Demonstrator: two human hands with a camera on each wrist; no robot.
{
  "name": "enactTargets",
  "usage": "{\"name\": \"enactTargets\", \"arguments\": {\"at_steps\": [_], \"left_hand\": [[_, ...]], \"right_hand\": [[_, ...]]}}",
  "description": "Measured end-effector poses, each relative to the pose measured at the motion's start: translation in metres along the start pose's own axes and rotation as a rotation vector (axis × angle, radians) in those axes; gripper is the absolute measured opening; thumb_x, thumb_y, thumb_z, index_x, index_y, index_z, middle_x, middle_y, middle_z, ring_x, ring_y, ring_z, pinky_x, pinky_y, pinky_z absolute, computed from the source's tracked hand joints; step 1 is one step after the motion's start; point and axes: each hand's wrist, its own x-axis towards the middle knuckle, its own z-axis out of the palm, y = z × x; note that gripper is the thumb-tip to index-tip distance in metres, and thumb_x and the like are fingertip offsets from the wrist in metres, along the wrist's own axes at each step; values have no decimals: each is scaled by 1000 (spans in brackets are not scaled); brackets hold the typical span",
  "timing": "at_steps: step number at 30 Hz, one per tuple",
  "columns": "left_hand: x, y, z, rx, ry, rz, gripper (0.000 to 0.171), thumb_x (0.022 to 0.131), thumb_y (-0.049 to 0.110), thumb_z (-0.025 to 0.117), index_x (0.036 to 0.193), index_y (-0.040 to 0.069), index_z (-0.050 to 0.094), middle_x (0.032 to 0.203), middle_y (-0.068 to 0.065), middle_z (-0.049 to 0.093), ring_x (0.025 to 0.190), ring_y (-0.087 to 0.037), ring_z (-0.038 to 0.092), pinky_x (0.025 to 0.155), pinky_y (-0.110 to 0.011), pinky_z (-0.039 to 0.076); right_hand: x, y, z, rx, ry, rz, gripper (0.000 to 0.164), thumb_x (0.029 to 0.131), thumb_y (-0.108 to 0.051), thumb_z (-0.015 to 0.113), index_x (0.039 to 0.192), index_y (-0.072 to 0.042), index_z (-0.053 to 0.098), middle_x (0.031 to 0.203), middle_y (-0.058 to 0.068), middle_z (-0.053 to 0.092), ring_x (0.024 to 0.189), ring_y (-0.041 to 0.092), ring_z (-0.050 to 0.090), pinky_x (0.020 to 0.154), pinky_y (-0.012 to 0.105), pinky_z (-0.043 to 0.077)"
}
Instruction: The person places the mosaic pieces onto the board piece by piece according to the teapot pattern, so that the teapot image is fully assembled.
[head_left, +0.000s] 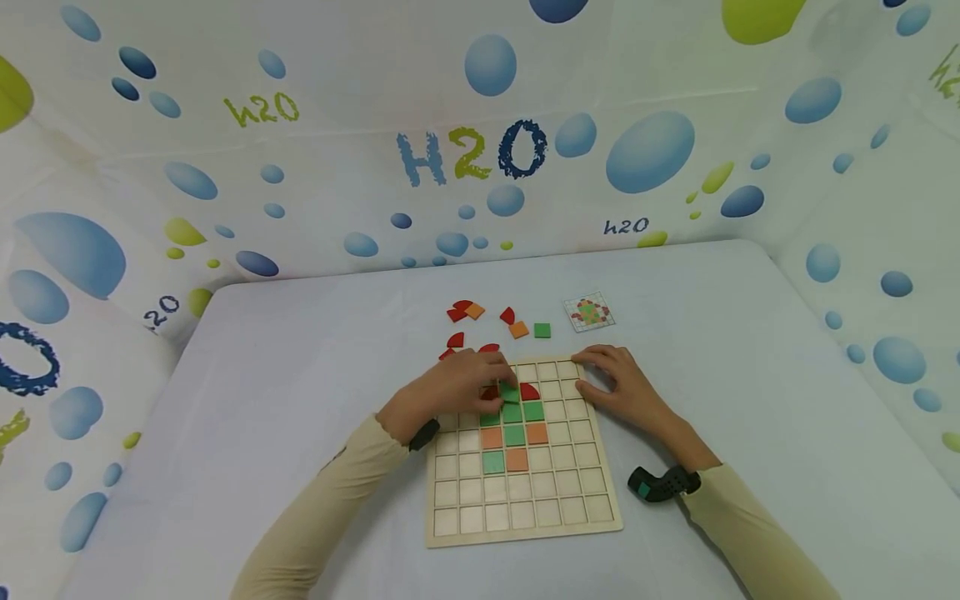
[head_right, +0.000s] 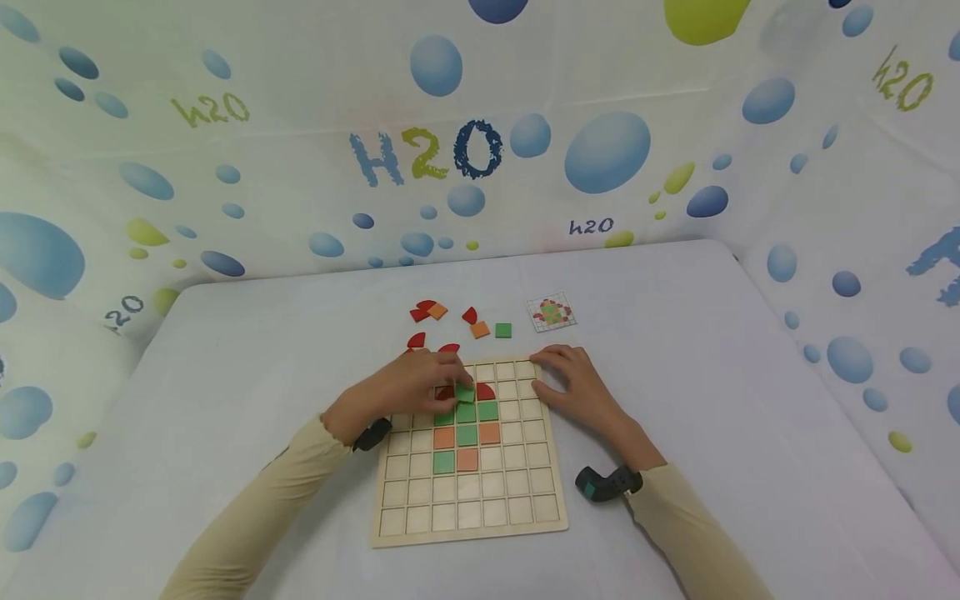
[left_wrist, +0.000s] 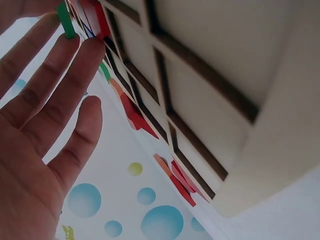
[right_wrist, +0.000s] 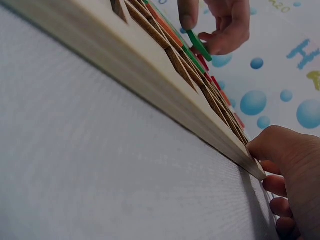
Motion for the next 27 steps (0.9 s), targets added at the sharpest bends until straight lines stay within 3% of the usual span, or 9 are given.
{"name": "enactTargets", "arguments": {"at_steps": [5, 13, 19, 27], "left_hand": [[1, 3, -2, -59, -15, 7, 20, 86, 14, 66, 106, 13, 70, 97, 1, 63, 80, -9, 54, 71, -21, 44], [4, 12, -7, -130, -92, -15, 21, 88, 16, 65, 109, 16, 69, 102, 5, 62, 83, -8, 53, 75, -20, 45], [5, 16, -7, -144, -115, 35, 19, 89, 17, 67, 107, 15, 70, 102, 4, 62, 89, -9, 54, 81, -20, 46], [7, 25, -8, -162, -146, 76, 17, 87, 17, 69, 103, 18, 71, 101, 5, 63, 88, -10, 55, 81, -21, 44]], "right_hand": [[2, 0, -2, 6, -6, 0, 38, 85, -9, 72, 122, -4, 65, 126, 16, 57, 105, 27, 46, 85, 45, 38], [6, -1, -7, 1, -17, 6, 37, 85, -9, 73, 121, -4, 65, 126, 17, 57, 105, 28, 46, 86, 46, 38], [7, -2, -8, 3, -27, 25, 37, 86, -9, 73, 122, -4, 65, 126, 17, 57, 107, 29, 46, 88, 47, 39], [8, -2, -10, 22, -39, 42, 38, 86, -10, 72, 123, -5, 64, 127, 16, 57, 109, 29, 46, 90, 48, 38]]}}
